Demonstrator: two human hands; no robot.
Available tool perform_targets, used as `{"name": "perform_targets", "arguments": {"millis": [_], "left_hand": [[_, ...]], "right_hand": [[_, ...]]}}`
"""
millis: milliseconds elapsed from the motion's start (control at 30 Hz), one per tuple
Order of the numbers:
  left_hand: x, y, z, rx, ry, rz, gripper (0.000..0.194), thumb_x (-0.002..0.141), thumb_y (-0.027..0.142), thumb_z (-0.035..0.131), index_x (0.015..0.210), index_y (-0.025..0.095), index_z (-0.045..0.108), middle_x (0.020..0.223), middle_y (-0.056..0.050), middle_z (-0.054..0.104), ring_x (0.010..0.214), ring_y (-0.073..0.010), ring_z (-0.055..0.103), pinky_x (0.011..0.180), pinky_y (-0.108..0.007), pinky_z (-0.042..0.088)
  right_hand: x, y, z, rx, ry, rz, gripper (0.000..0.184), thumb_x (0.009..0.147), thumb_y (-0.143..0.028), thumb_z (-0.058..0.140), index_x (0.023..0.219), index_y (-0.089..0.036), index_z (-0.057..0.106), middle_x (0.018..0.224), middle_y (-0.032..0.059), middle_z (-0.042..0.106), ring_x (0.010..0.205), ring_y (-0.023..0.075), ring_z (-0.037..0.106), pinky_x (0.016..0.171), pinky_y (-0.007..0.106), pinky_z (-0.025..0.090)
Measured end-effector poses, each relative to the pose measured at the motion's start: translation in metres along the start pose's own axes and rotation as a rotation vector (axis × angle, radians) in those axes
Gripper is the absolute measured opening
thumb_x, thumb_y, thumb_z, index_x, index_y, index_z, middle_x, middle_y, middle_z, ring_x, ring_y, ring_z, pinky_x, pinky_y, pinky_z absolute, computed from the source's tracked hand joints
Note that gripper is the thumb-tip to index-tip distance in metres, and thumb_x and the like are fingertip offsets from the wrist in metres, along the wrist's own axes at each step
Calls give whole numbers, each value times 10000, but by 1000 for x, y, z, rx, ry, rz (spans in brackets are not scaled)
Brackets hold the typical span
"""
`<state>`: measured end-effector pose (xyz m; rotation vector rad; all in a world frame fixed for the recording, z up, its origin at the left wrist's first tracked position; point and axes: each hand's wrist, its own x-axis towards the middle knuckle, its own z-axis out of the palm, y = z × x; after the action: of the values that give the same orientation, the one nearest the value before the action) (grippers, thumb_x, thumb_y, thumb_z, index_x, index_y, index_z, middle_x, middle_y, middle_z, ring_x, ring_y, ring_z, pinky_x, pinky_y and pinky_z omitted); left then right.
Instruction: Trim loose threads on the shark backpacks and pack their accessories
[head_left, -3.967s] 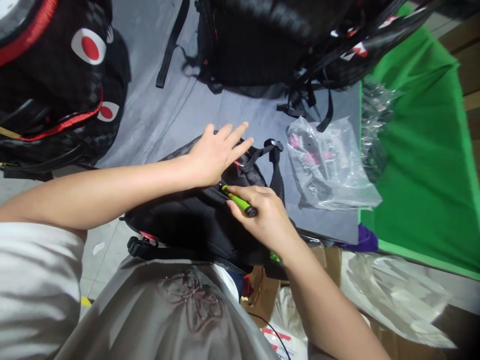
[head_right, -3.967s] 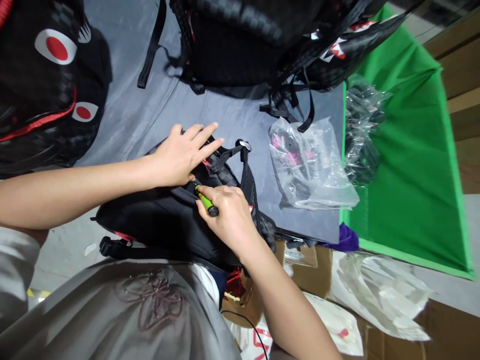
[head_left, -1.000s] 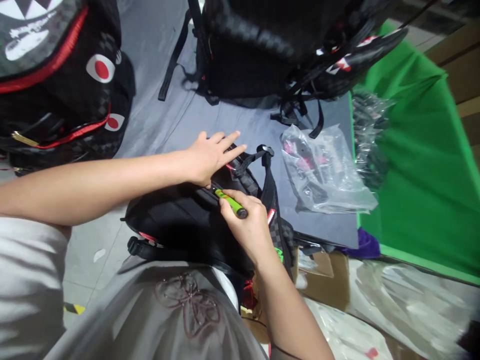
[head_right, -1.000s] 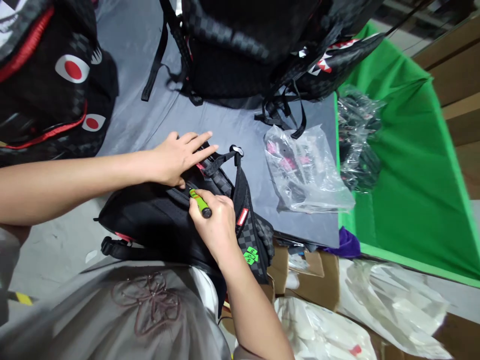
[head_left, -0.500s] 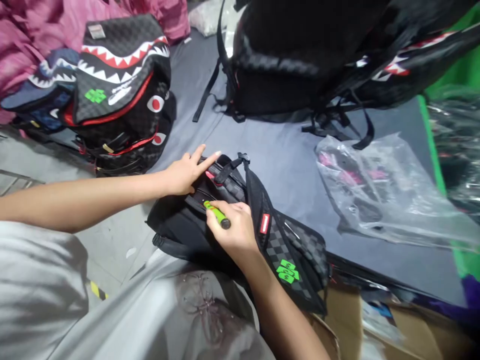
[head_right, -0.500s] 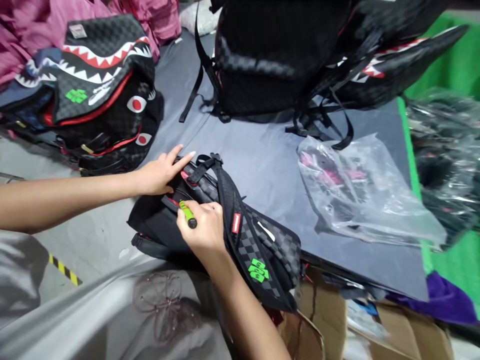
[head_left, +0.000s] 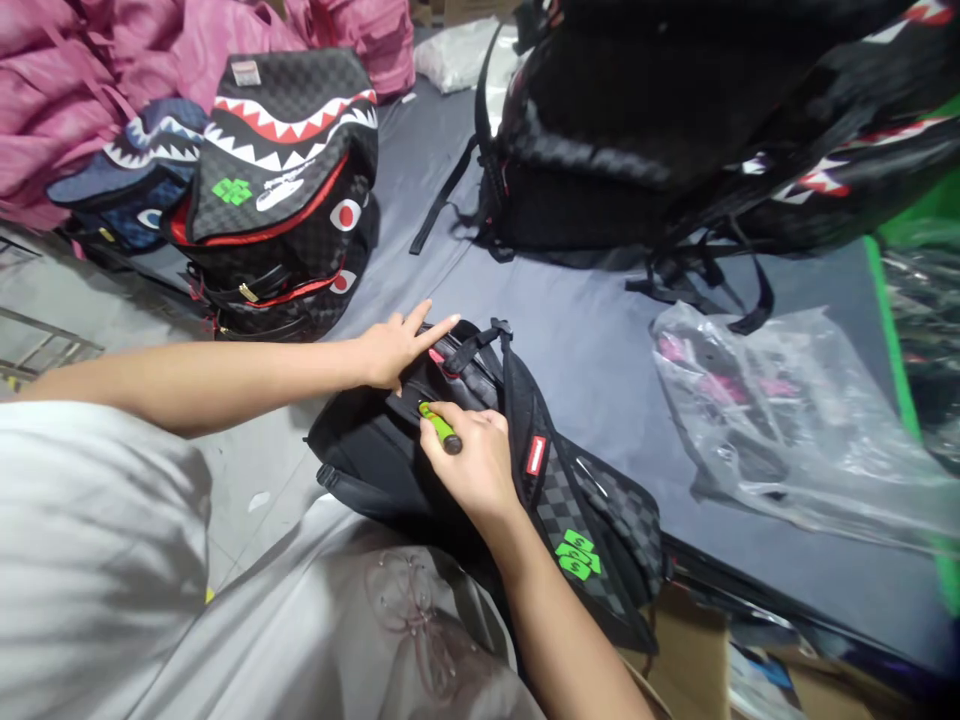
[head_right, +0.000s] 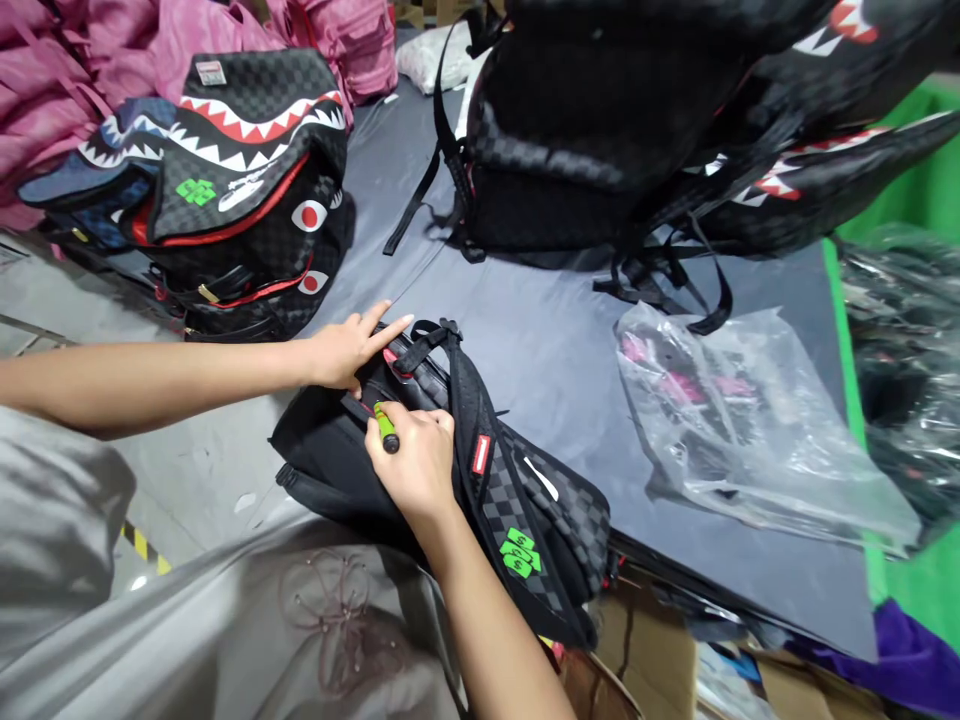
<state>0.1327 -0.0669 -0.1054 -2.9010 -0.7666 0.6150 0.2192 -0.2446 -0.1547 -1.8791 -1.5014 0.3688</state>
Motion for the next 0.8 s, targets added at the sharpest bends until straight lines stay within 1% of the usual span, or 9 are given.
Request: {"name": "perform_targets", "arguments": {"millis": [100,167,300,367,433,500,600,700,800], "left_hand": [[5,-1,7,13,36,-9,1415,629,245,899,1596,286,-134,1646,-267,68,1299,-424,480,953,-446,528],[6,-7,10,-4,69,54,1343,681,213,846,1597,277,-134,1640,-249,124,1277,-410,503,948,-434,529],[0,-21,14,-71,101,170,1218,761,153,721,1584,334,-159,1672,-163,86,1332,-354,479,1003,-392,493],[-6,-22,16,-137,118,119,1219,768,166,720,1576,347,-175,1681,-158,54,1378,-338,451,1016,-364,476],[-14,-19,17,-237,117,-53,1235,792,240,736,1562,299,-227,1660,-218,115,1354,-329,495,980,-347,487],[-20,-16,17,-316,46,-227,1223,831,305,717,1545,203,-271,1562,-281,334,1247,-312,597,923,-336,505],[-20,-16,11,-316,-126,-247,1168,861,283,674,1541,108,-260,1397,-265,542,1143,-279,660,896,-304,508],[-10,-22,5,-309,-199,-160,1153,855,256,668,1544,62,-235,1446,-263,502,1229,-263,612,964,-277,481],[-3,-26,2,-352,-208,-90,1126,857,234,647,1544,36,-222,1492,-252,459,1294,-251,563,1020,-261,449]], "right_hand": [[1,1,3,-10,7,6,204,918,-301,581,1035,-218,725,903,30,773,845,211,717,896,382,377],[1,1,3,-5,19,4,198,919,-305,584,1029,-221,726,883,22,770,830,210,716,891,379,372],[2,2,2,6,36,5,192,920,-311,579,1020,-232,722,860,8,765,805,202,708,891,382,358],[1,3,2,19,43,5,195,917,-310,575,1025,-233,718,881,7,769,800,196,706,890,381,361],[1,5,1,40,42,-3,201,915,-309,573,1035,-231,715,927,9,774,810,194,707,888,380,368],[0,6,2,49,29,-21,206,910,-306,575,1039,-228,715,947,17,777,811,196,712,881,381,375],[2,4,4,35,34,-30,203,899,-314,588,1025,-229,724,905,26,778,798,209,720,861,388,387],[8,0,7,91,41,-35,224,889,-298,605,1070,-234,721,984,27,778,874,221,730,861,388,423],[16,-5,10,188,-17,-46,289,871,-306,644,1142,-238,715,1103,42,760,974,236,727,869,382,486]]}}
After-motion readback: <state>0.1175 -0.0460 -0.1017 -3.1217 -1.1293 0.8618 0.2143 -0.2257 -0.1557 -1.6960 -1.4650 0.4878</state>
